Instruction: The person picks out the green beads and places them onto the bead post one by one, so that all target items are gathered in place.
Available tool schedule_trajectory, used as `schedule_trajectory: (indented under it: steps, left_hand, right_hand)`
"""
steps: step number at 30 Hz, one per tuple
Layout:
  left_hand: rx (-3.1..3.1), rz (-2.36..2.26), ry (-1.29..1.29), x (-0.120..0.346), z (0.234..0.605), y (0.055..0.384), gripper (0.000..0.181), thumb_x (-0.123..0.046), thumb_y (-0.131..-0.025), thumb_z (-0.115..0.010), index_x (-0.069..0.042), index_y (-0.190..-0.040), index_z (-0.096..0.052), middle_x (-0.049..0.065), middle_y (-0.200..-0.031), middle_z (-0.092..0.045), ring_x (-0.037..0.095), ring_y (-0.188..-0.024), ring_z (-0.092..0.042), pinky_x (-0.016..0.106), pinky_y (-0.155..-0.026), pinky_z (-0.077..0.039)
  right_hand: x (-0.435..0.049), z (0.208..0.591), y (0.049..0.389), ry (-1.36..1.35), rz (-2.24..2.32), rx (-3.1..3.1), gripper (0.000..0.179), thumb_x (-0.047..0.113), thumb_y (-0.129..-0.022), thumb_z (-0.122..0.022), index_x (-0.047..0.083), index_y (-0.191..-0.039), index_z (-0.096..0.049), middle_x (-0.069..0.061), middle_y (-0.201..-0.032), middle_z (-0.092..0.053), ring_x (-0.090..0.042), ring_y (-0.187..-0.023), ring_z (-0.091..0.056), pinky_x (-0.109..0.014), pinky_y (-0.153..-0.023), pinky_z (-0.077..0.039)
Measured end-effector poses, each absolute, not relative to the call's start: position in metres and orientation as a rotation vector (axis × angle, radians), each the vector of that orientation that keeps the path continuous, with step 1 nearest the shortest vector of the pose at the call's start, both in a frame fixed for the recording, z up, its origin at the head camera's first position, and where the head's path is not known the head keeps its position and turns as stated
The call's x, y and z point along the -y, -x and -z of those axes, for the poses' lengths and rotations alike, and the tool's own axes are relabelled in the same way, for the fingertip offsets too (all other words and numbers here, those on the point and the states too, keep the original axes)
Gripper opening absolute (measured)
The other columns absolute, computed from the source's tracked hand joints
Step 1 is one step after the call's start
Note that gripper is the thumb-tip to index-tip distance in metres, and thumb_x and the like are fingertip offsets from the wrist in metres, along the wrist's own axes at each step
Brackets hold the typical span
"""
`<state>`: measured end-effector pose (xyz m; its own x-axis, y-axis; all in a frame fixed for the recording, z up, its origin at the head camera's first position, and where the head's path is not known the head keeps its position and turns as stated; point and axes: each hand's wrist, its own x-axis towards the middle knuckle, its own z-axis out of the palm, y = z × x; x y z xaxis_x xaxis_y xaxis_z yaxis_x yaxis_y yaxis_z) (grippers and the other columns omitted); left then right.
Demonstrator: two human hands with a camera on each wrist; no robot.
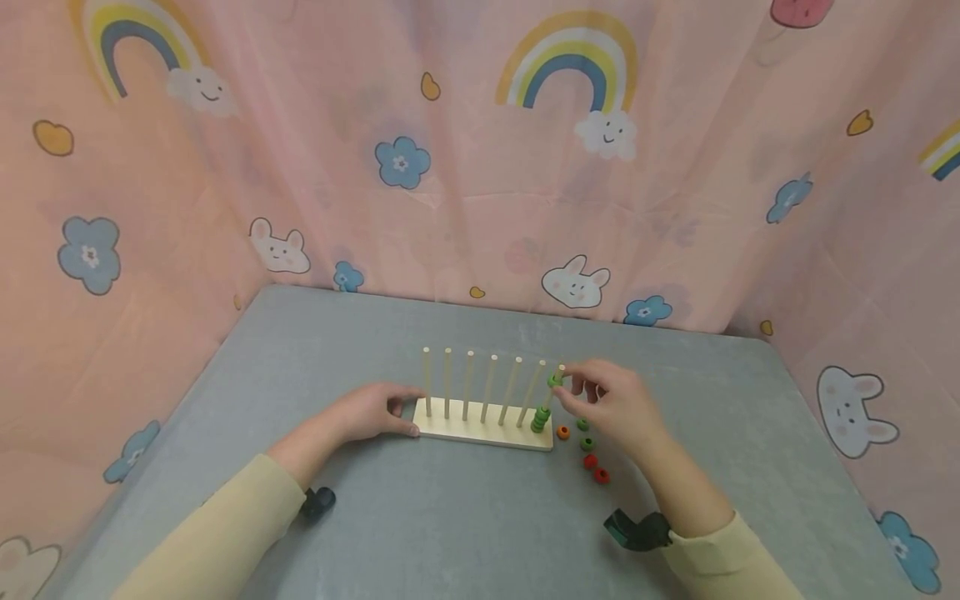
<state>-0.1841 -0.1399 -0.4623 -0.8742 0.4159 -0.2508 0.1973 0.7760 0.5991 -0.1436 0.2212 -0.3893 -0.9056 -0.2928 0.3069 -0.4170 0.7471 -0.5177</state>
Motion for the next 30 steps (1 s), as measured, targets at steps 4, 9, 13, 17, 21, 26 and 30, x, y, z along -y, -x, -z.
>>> schedule_trajectory:
  steps: [4,9,13,17,21,26,30]
  left_hand:
    - [-2.599,-0.814,-0.480,0.140,0.462,0.185,0.062,-0.038,-0.080,-0.083,-0.021,-0.135,-0.063,-0.002,-0.075,-0.052,0.013,-0.068,-0.045,0.031,-0.063,-0.035]
    - [-2.603,-0.808,-0.506,0.140,0.461,0.185,0.061,-0.037,-0.080,-0.083,-0.019,-0.135,-0.063,-0.003,-0.076,-0.052,0.012,-0.069,-0.046,0.031,-0.063,-0.035]
    - [-2.604,-0.807,-0.500,0.140,0.460,0.185,0.061,-0.037,-0.080,-0.084,-0.019,-0.134,-0.063,-0.002,-0.076,-0.052,0.012,-0.069,-0.046,0.030,-0.063,-0.036]
    - [-2.605,-0.798,-0.497,0.140,0.459,0.184,0.061,-0.037,-0.080,-0.083,-0.019,-0.135,-0.063,-0.002,-0.076,-0.053,0.012,-0.069,-0.046,0.030,-0.063,-0.035]
    - [-2.606,-0.799,-0.496,0.140,0.458,0.183,0.061,-0.037,-0.080,-0.084,-0.019,-0.135,-0.063,-0.002,-0.075,-0.053,0.013,-0.069,-0.046,0.031,-0.062,-0.035]
    - [-2.595,-0.814,-0.475,0.139,0.459,0.183,0.060,-0.036,-0.080,-0.084,-0.019,-0.134,-0.063,-0.003,-0.074,-0.052,0.012,-0.068,-0.046,0.031,-0.062,-0.035]
    - [-2.596,-0.817,-0.477,0.139,0.459,0.183,0.060,-0.036,-0.080,-0.084,-0.019,-0.134,-0.063,-0.003,-0.074,-0.052,0.012,-0.068,-0.046,0.031,-0.062,-0.035]
  right_hand:
    - [-0.221,0.399,0.144,-0.580,-0.862,2.779,0.013,0.018,-0.086,-0.078,0.014,-0.098,-0.073,0.008,-0.078,-0.056,-0.012,-0.069,-0.048,-0.027,-0.058,-0.041]
    - [-0.220,0.411,0.145,-0.561,-0.825,2.845,0.013,0.023,-0.086,-0.078,0.017,-0.096,-0.072,0.009,-0.076,-0.054,-0.012,-0.069,-0.048,-0.028,-0.058,-0.041]
    - [-0.220,0.419,0.146,-0.525,-0.844,2.899,0.016,0.026,-0.088,-0.077,0.016,-0.100,-0.073,0.009,-0.076,-0.055,-0.012,-0.070,-0.048,-0.029,-0.057,-0.041]
    - [-0.220,0.427,0.146,-0.506,-0.867,2.947,0.019,0.029,-0.089,-0.075,0.016,-0.103,-0.073,0.010,-0.077,-0.055,-0.013,-0.071,-0.049,-0.030,-0.058,-0.042]
    - [-0.221,0.431,0.146,-0.517,-0.884,2.967,0.019,0.030,-0.090,-0.074,0.018,-0.104,-0.072,0.011,-0.077,-0.056,-0.012,-0.071,-0.050,-0.031,-0.058,-0.043]
    - [-0.222,0.432,0.147,-0.514,-0.904,2.988,0.021,0.030,-0.089,-0.075,0.018,-0.105,-0.072,0.010,-0.078,-0.056,-0.013,-0.072,-0.051,-0.031,-0.058,-0.043]
    - [-0.224,0.430,0.148,-0.506,-0.931,3.016,0.026,0.031,-0.089,-0.075,0.017,-0.111,-0.072,0.009,-0.080,-0.057,-0.013,-0.074,-0.051,-0.031,-0.059,-0.043]
